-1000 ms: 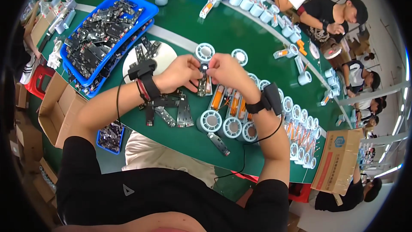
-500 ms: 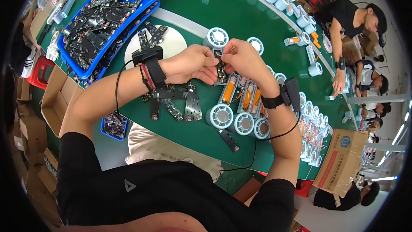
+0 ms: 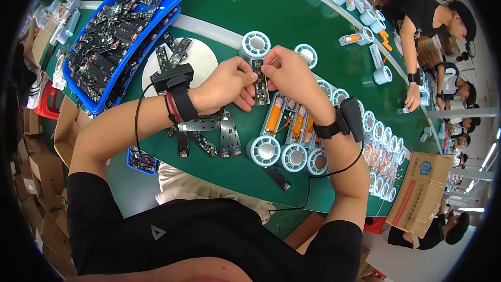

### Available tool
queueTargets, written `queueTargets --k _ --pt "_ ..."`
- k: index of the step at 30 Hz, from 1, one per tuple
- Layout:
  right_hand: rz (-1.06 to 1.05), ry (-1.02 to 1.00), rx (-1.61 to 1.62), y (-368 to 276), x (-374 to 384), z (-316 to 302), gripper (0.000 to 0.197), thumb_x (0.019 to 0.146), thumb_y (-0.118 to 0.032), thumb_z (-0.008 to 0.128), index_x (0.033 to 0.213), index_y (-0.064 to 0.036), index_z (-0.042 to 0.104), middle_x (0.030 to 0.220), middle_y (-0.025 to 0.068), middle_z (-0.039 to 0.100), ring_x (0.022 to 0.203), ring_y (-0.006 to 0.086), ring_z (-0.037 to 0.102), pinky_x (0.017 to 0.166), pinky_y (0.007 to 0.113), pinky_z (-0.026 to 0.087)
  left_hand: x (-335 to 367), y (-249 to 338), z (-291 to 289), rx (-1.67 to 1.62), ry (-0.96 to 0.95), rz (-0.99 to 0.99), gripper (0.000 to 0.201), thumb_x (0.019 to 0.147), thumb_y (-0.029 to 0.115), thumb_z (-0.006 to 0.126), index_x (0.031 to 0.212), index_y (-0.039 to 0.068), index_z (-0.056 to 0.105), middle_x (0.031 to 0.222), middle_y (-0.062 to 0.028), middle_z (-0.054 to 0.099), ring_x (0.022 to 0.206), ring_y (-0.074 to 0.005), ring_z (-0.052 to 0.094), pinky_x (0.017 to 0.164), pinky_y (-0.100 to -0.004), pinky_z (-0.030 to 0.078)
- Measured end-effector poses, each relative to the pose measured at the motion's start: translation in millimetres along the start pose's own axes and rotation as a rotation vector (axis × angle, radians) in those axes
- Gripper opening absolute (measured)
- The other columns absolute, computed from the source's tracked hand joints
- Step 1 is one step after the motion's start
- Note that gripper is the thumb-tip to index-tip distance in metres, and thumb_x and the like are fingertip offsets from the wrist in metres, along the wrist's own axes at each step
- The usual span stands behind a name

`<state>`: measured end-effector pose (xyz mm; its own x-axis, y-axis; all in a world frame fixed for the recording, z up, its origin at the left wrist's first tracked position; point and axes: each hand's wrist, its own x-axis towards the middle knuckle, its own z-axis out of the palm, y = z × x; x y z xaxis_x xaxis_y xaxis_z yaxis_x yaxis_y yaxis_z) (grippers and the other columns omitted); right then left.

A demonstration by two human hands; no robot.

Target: The person applies tape to a fan assembly, moves a tray of circuit boards, and connects a wire from the fan to a circuit board. After repeating the connection with another unit, the person moves the tray back.

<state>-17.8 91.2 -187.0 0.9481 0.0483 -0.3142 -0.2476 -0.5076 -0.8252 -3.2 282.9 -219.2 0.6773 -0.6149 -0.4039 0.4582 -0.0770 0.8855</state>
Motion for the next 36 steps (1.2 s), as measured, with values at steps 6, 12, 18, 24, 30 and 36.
queueTargets --k 6,12,18,24,30,36 --pt "-0.012 0.036 -0.040 -2.3 -1.8 1.9 0.008 0.097 -0.006 0.063 0.100 0.0005 0.061 0.081 0.0051 0.066 0.069 0.0101 0.067 0.056 0.025 0.056 0.3 7.2 9.6 0.066 0.095 0.009 0.026 0.103 0.014 0.058 0.115 -0.001 0.041 0.086 -0.0105 0.060 0.067 -0.0198 0.068 0.051 -0.0342 0.059" --pt "-0.099 -0.015 -0.516 -21.0 -13.8 1.6 0.029 0.093 -0.017 0.065 0.112 0.0049 0.064 0.088 0.0196 0.071 0.067 0.0269 0.071 0.062 0.038 0.057 19.4 5.4 2.5 0.220 0.116 0.165 0.022 0.100 0.012 0.056 0.110 -0.003 0.044 0.090 -0.0177 0.065 0.056 -0.0231 0.067 0.048 -0.0368 0.059" --pt "-0.029 0.085 -0.775 -39.6 -0.7 17.8 0.041 0.084 -0.021 0.071 0.114 0.0059 0.066 0.087 0.0269 0.072 0.072 0.0396 0.072 0.071 0.044 0.057 30.2 -3.0 -5.3 0.146 0.146 0.215 0.017 0.101 0.012 0.058 0.107 -0.001 0.048 0.087 -0.0096 0.060 0.062 -0.0157 0.064 0.045 -0.0283 0.053" --pt "-0.183 0.187 -0.866 -46.8 53.0 11.7 0.046 0.080 -0.025 0.073 0.112 0.0069 0.067 0.077 0.0233 0.072 0.076 0.0386 0.074 0.073 0.044 0.058 33.6 -2.1 -5.8 -0.342 0.255 0.251 0.022 0.102 0.016 0.059 0.113 0.000 0.048 0.102 -0.0103 0.058 0.082 -0.0170 0.065 0.062 -0.0309 0.057" --pt "-0.080 0.348 -0.883 -33.4 152.5 -56.2 0.054 0.079 -0.032 0.077 0.114 0.0075 0.065 0.081 0.0227 0.072 0.069 0.0343 0.073 0.069 0.042 0.058 35.7 -3.3 -7.8 -0.320 0.191 0.246 0.026 0.102 0.015 0.059 0.118 0.000 0.048 0.114 -0.0116 0.054 0.095 -0.0195 0.064 0.074 -0.0342 0.057" --pt "-0.006 0.314 -0.501 -26.7 168.4 -79.0 0.058 0.088 -0.040 0.076 0.117 0.0077 0.061 0.078 0.0151 0.069 0.060 0.0267 0.070 0.055 0.036 0.057 39.9 -5.2 -14.2 -0.283 0.088 0.215 0.026 0.100 0.012 0.060 0.119 0.000 0.049 0.113 -0.0119 0.055 0.095 -0.0203 0.064 0.074 -0.0342 0.056"
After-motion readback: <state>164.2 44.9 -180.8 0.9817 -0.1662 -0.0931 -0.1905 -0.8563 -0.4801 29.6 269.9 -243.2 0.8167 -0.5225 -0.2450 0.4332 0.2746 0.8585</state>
